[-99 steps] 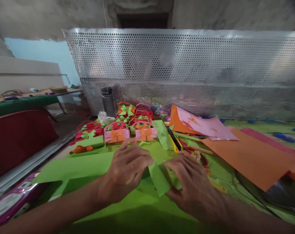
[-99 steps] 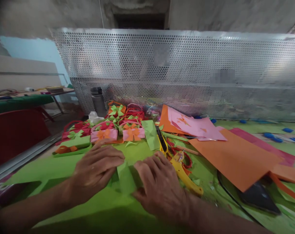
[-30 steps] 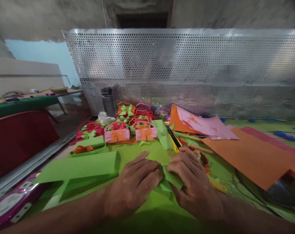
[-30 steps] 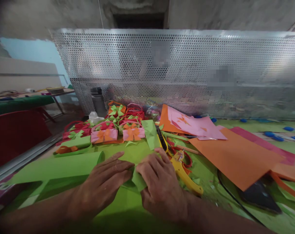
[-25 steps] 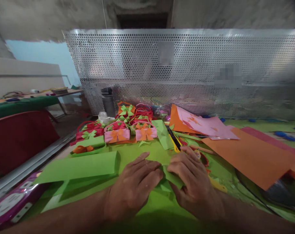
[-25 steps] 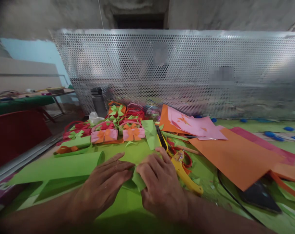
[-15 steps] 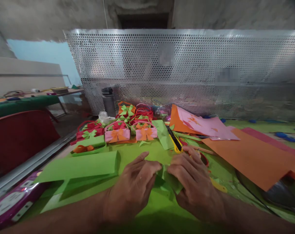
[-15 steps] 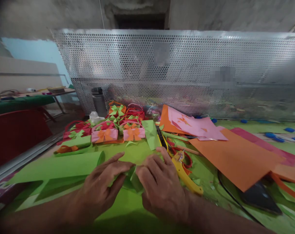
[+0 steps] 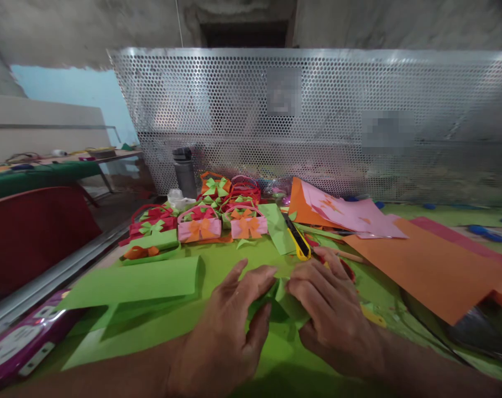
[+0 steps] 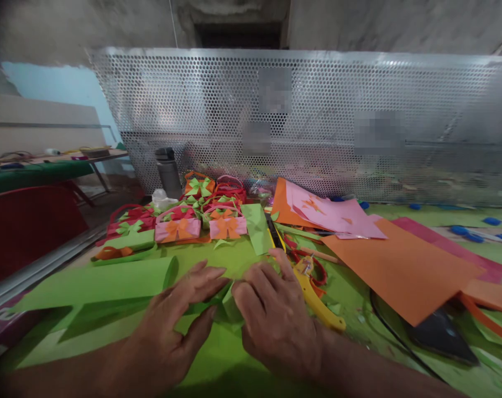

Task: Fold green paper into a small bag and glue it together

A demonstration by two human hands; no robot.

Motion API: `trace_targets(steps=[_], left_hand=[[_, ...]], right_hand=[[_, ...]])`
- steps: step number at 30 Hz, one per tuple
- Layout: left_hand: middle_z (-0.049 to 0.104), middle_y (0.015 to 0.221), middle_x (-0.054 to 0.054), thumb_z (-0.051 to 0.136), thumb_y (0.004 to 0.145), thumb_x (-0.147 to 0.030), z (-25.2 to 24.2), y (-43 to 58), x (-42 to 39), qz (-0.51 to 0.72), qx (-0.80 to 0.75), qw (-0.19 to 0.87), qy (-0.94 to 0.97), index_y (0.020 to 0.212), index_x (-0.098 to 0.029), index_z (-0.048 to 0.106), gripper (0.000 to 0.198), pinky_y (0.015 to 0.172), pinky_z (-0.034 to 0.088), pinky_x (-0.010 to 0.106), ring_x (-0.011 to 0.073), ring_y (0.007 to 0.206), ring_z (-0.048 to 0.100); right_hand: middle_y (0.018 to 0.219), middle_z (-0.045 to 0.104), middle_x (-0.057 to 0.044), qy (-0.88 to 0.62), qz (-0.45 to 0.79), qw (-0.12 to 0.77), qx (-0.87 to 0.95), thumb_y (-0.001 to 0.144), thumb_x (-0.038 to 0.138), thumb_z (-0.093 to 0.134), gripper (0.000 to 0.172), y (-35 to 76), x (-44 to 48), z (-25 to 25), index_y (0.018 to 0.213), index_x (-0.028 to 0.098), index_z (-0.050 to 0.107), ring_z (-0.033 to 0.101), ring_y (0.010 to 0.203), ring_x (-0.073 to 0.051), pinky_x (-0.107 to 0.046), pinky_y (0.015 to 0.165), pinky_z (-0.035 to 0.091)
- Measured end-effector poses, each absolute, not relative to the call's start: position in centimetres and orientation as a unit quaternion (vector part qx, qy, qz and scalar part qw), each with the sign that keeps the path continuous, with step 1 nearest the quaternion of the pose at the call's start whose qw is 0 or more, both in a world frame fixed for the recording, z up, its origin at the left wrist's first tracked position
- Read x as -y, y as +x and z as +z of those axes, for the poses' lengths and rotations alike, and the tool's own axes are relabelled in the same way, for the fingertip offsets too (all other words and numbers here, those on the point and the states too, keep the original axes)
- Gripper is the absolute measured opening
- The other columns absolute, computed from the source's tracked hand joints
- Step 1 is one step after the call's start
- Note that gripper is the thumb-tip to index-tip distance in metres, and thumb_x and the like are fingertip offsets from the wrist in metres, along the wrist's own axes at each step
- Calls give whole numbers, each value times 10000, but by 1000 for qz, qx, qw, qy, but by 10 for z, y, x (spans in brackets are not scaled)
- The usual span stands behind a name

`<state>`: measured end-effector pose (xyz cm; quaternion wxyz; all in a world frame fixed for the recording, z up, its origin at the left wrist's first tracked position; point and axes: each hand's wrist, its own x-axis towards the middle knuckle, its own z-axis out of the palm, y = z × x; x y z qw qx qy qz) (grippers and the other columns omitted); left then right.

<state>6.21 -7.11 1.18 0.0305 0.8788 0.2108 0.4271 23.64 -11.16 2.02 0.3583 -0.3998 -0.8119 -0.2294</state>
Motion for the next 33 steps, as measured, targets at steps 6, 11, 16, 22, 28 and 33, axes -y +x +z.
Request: trace_targets(steps=[6, 11, 16, 22, 28, 33], left_hand=[[620, 1132, 105, 424, 845, -154, 10, 61, 76, 401, -213, 11, 891, 1275, -129, 366, 434, 1010, 399, 410, 213, 1074, 574], [652, 1071, 96, 426, 858, -156, 8, 63, 75, 414, -204, 3, 887, 1314, -119, 321, 469, 1019, 380, 422, 198, 998, 614], [682, 1009, 65, 450, 851, -146, 8, 66, 71, 434, -213, -2, 876, 1304, -132, 353, 463, 1008, 385, 388, 176, 900, 646], [707, 936, 11, 471, 819, -77, 9, 68, 66, 457, -192, 13, 868, 1287, -140, 388, 480, 1060, 305, 333, 134, 798, 662], [707, 945, 6, 479, 800, -50, 8, 69, 64, 464, -183, 19, 866, 1268, -136, 411, 480, 1071, 277, 297, 109, 795, 661], [712, 925, -7, 471, 803, -36, 9, 66, 59, 458, -196, 22, 867, 1280, -164, 397, 499, 1074, 277, 322, 124, 884, 648]], right_hand=[[730, 554, -57, -415, -224, 341, 813, 595, 41, 402, 247, 237, 113, 20, 798, 176, 437, 499, 700, -204, -516, 809, 339], [718, 551, -66, -419, -232, 331, 813, 633, 56, 414, 203, 235, 115, 21, 797, 173, 438, 482, 686, -209, -516, 784, 338], [672, 546, -62, -421, -257, 331, 805, 601, 41, 406, 209, 231, 114, 21, 754, 177, 450, 474, 663, -207, -512, 785, 341], [691, 571, -69, -421, -266, 331, 802, 672, 49, 401, 163, 228, 115, 21, 750, 171, 474, 484, 675, -202, -514, 822, 339], [699, 575, -67, -420, -272, 332, 799, 707, 50, 391, 164, 226, 115, 20, 759, 169, 492, 498, 699, -207, -515, 851, 330], [773, 595, -64, -448, -229, 335, 797, 790, 89, 422, 136, 223, 119, 16, 865, 155, 514, 531, 764, -216, -528, 921, 267]])
